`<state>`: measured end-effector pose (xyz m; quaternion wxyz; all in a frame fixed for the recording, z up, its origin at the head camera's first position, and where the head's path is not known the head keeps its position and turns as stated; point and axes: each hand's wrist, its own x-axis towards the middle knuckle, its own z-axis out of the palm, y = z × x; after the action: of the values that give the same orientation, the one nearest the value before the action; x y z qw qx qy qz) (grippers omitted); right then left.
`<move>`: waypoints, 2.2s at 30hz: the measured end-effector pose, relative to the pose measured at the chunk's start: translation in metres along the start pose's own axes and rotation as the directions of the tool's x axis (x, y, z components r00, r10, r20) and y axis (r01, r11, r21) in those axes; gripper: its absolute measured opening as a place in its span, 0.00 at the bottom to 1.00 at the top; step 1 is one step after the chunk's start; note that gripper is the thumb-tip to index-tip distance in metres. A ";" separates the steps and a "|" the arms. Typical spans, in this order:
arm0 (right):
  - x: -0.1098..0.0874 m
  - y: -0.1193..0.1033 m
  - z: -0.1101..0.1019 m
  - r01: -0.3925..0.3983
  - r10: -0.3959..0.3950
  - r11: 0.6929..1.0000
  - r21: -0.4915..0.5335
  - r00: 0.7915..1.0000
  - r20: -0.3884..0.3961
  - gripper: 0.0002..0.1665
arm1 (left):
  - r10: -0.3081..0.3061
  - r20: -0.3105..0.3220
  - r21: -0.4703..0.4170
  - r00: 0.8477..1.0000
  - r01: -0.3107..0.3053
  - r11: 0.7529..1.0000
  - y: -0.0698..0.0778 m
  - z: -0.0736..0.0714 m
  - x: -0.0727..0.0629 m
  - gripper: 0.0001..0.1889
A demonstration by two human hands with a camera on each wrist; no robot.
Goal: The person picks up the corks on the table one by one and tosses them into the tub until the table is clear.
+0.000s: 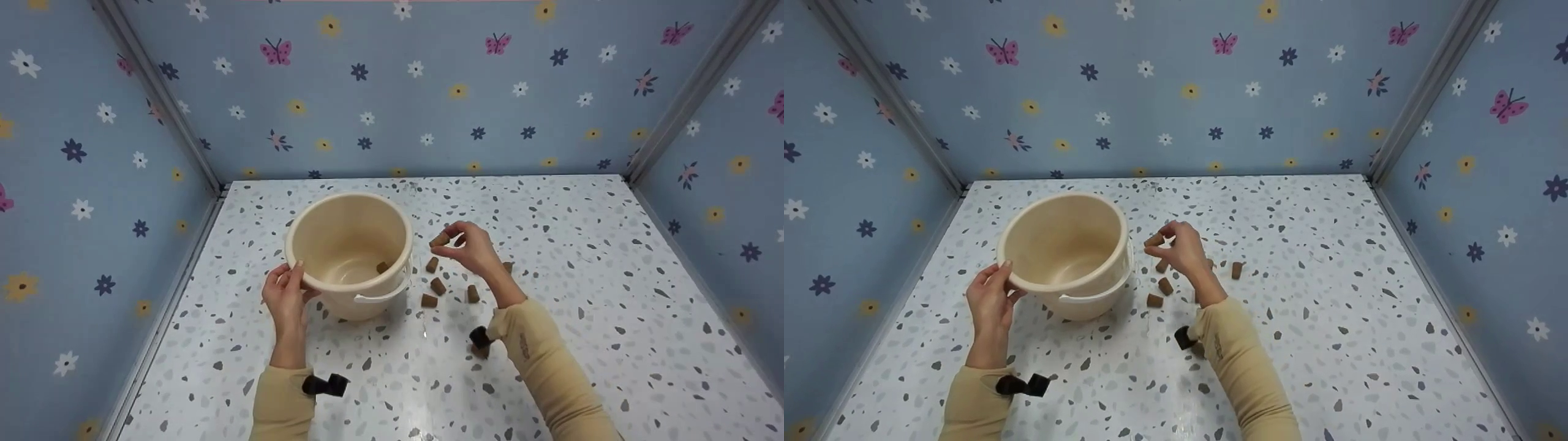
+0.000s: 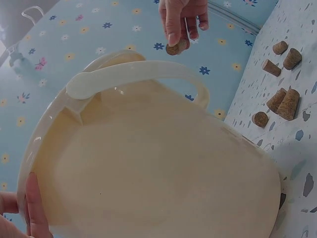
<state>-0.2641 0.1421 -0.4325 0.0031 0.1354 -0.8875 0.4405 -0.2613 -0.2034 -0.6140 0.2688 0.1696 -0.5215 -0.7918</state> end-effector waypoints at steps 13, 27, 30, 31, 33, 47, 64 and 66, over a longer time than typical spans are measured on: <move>-0.002 -0.045 0.013 0.129 -0.127 0.990 0.056 0.991 -0.046 0.20 | -0.023 -0.013 0.053 1.000 0.024 0.998 0.000 0.000 0.001 0.28; 0.003 -0.069 0.040 0.233 -0.229 0.970 0.068 0.972 -0.056 0.19 | -0.147 0.005 0.001 0.989 0.147 0.989 0.064 0.020 -0.035 0.21; 0.003 -0.071 0.046 0.256 -0.252 0.964 0.075 0.966 -0.060 0.21 | -0.142 0.025 -0.054 0.990 0.143 0.988 0.084 0.026 -0.049 0.17; 0.003 -0.072 0.048 0.255 -0.251 0.964 0.072 0.966 -0.060 0.22 | -0.140 0.025 -0.046 0.990 0.141 0.989 0.085 0.027 -0.049 0.17; 0.003 -0.073 0.050 0.247 -0.244 0.967 0.058 0.968 -0.057 0.24 | -0.154 -0.005 0.015 0.988 0.154 0.988 0.068 0.022 -0.038 0.20; -0.003 -0.069 0.050 0.284 -0.279 0.956 0.068 0.958 -0.070 0.26 | -0.135 -0.018 0.023 0.991 0.135 0.991 0.109 0.041 -0.066 0.18; -0.020 -0.049 0.039 0.377 -0.376 0.924 0.065 0.926 -0.028 0.17 | -0.046 -0.026 0.047 0.999 0.047 0.998 0.003 0.002 0.000 0.28; -0.021 -0.044 0.039 0.390 -0.389 0.918 0.076 0.921 -0.024 0.17 | -0.051 -0.035 0.055 0.998 0.053 0.997 0.003 0.002 -0.001 0.29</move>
<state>-0.2282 0.0913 -0.4241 0.0890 0.3074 -0.8247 0.4663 -0.2612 -0.2025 -0.6101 0.2520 0.2039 -0.5343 -0.7806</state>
